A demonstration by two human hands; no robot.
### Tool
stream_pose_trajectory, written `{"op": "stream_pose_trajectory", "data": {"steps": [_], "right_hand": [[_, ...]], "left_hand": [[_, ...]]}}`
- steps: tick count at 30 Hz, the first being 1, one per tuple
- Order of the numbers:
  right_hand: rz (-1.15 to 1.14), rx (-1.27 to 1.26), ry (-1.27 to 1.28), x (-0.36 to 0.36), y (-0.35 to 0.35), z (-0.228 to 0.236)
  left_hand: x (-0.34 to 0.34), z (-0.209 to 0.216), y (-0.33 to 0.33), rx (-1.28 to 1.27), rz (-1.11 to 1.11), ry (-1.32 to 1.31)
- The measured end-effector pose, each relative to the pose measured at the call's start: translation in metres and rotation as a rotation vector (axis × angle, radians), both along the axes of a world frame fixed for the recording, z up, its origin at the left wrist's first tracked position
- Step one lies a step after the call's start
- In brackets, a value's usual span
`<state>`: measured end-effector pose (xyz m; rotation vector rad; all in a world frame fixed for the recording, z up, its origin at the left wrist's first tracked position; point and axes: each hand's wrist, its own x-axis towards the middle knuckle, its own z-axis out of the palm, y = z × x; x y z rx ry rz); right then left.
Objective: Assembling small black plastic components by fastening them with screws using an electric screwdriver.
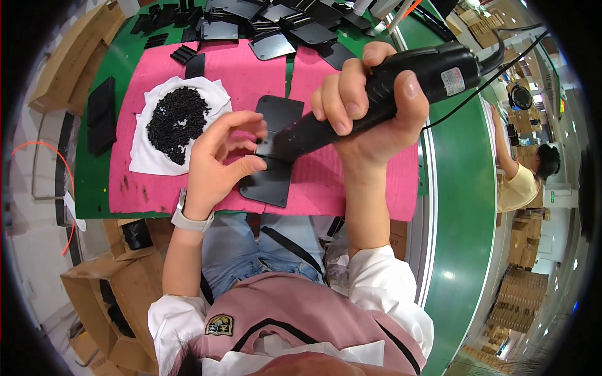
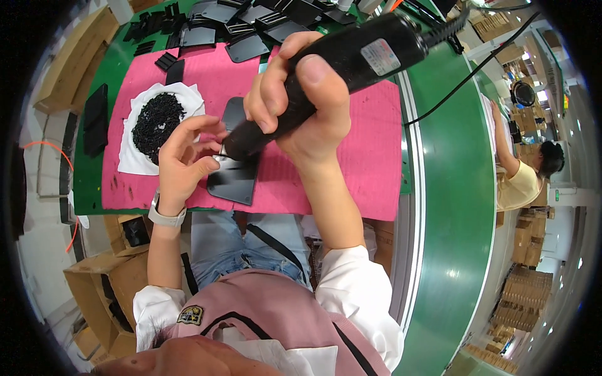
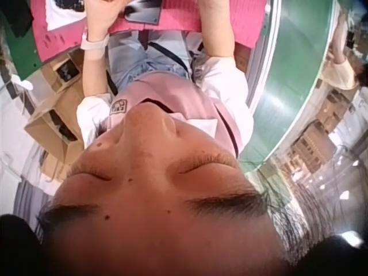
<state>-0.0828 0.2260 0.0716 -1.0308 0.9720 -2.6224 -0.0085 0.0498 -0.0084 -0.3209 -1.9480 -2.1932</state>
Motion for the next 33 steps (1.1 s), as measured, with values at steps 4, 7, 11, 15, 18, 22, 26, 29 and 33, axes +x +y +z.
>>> {"op": "stream_pose_trajectory", "data": {"steps": [4, 7, 11, 15, 18, 22, 26, 29, 33], "right_hand": [[-0.127, 0.269, 0.188, 0.001, 0.015, 0.004], [-0.145, 0.322, 0.149, 0.001, 0.014, -0.002], [-0.124, 0.160, 0.036, 0.003, 0.010, -0.001], [-0.086, 0.203, 0.052, 0.002, 0.013, -0.002], [-0.079, 0.250, -0.035, 0.006, 0.012, -0.003], [-0.176, 0.455, 0.230, 0.005, 0.002, -0.006], [-0.158, 0.441, 0.238, 0.004, 0.001, -0.008], [-0.159, 0.456, 0.242, 0.004, 0.000, -0.007], [-0.147, 0.453, 0.229, 0.004, 0.002, -0.007]], "left_hand": [[-0.005, 0.000, 0.000, -0.422, 0.188, 0.118], [-0.006, -0.004, 0.002, -0.538, 0.183, 0.090], [-0.007, -0.007, 0.001, -0.650, 0.170, 0.111], [-0.007, -0.006, 0.002, -0.652, 0.156, 0.103], [-0.006, -0.007, 0.003, -0.652, 0.169, 0.103], [-0.006, -0.008, 0.005, -0.621, 0.194, 0.117], [-0.005, -0.008, 0.006, -0.600, 0.193, 0.115], [-0.006, -0.008, 0.005, -0.608, 0.197, 0.122], [-0.006, -0.009, 0.006, -0.612, 0.200, 0.122]]}}
